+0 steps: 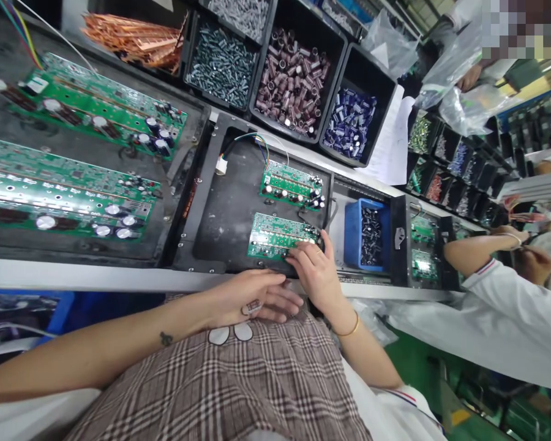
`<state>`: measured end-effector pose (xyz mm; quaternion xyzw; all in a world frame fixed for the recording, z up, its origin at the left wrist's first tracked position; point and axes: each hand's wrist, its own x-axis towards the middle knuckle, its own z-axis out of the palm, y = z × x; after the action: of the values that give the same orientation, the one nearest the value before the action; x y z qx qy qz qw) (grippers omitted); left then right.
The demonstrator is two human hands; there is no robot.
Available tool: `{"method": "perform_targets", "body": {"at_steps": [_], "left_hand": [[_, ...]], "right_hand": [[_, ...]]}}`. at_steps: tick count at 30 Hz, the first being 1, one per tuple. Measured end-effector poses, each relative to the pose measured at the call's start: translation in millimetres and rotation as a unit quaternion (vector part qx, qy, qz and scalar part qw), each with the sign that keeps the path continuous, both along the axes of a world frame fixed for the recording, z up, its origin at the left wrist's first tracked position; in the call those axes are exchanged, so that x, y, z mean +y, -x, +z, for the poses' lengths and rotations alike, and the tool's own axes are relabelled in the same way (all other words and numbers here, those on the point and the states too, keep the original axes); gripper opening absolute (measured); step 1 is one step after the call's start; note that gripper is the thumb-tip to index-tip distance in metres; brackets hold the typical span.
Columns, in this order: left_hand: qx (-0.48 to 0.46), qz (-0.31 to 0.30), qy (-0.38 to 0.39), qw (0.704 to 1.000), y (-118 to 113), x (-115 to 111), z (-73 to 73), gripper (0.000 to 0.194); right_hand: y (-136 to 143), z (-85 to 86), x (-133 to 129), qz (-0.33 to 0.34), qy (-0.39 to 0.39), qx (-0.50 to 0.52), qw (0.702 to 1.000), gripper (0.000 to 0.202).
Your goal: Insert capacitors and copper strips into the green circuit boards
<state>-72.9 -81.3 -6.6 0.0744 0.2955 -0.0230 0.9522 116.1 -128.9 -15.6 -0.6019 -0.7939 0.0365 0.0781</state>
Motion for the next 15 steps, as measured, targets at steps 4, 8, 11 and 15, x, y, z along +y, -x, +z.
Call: {"method": "perform_targets", "body": {"at_steps": [4,8,11,15], "left_hand": [[0.037,-0.054,0.035,0.997,1,3,1.4,0.043],[0.053,-0.038,0.050,0.997,4,1,0.5,0.048],[0.056,0.025,0.070,0.996,4,-3,-0.3,0.040],[0.085,0.083,0.079,0.990,6,-8,-1.3,0.031]], "right_hand": [[3,7.1,-4,0.007,-0.028,0.031,0.999,0.021],[16,33.3,-11,0.030,0.022,0.092,0.995,0.035],[25,39.2,-9,0.031,0.044,0.095,0.994,0.026],[27,20.5,4,-0.031,0.031,0.050,0.998,0.019]]}}
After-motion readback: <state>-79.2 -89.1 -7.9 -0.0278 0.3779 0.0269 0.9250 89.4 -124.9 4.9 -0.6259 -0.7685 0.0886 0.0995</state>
